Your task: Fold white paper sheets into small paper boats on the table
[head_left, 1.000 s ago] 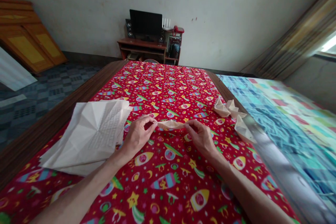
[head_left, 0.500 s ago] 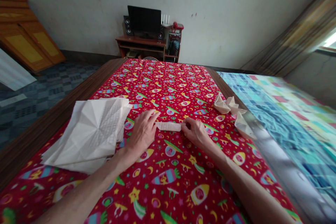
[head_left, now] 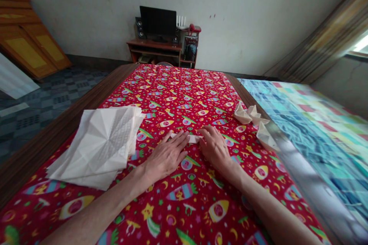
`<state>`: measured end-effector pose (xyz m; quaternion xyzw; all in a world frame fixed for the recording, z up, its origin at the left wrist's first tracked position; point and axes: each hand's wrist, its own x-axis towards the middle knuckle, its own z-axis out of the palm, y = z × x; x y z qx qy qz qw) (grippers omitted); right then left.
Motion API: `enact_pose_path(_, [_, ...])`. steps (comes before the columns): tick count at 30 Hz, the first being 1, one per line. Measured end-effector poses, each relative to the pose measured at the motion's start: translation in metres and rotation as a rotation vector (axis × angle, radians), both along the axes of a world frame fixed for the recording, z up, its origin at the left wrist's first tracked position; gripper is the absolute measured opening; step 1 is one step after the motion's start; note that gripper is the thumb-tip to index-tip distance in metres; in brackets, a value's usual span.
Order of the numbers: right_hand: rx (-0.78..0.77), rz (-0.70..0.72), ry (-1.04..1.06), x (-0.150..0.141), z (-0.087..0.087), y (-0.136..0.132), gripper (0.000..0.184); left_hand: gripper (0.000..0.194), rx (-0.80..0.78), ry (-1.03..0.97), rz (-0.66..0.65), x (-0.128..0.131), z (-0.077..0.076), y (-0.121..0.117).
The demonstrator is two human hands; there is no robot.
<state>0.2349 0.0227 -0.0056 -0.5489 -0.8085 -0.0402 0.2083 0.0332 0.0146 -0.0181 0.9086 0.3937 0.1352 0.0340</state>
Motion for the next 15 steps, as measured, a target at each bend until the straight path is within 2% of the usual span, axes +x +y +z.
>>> enact_pose_path(2, [0.062, 0.147, -0.068, -0.004, -0.001, -0.009, 0.033, 0.044, 0.005, 0.005, 0.002, 0.001, 0.000, 0.000])
enact_pose_path(5, [0.045, 0.341, -0.115, -0.007, -0.007, -0.021, 0.043, 0.045, 0.020, 0.024, 0.014, 0.002, 0.001, -0.002])
enact_pose_path(10, [-0.033, 0.384, -0.139, 0.000, -0.010, -0.028, 0.045, 0.045, 0.066, 0.049, 0.106, -0.003, 0.002, -0.008])
enact_pose_path(15, [-0.069, 0.372, -0.118, 0.010, -0.006, -0.026, 0.046, 0.043, 0.073, 0.065, 0.136, -0.014, 0.003, -0.010])
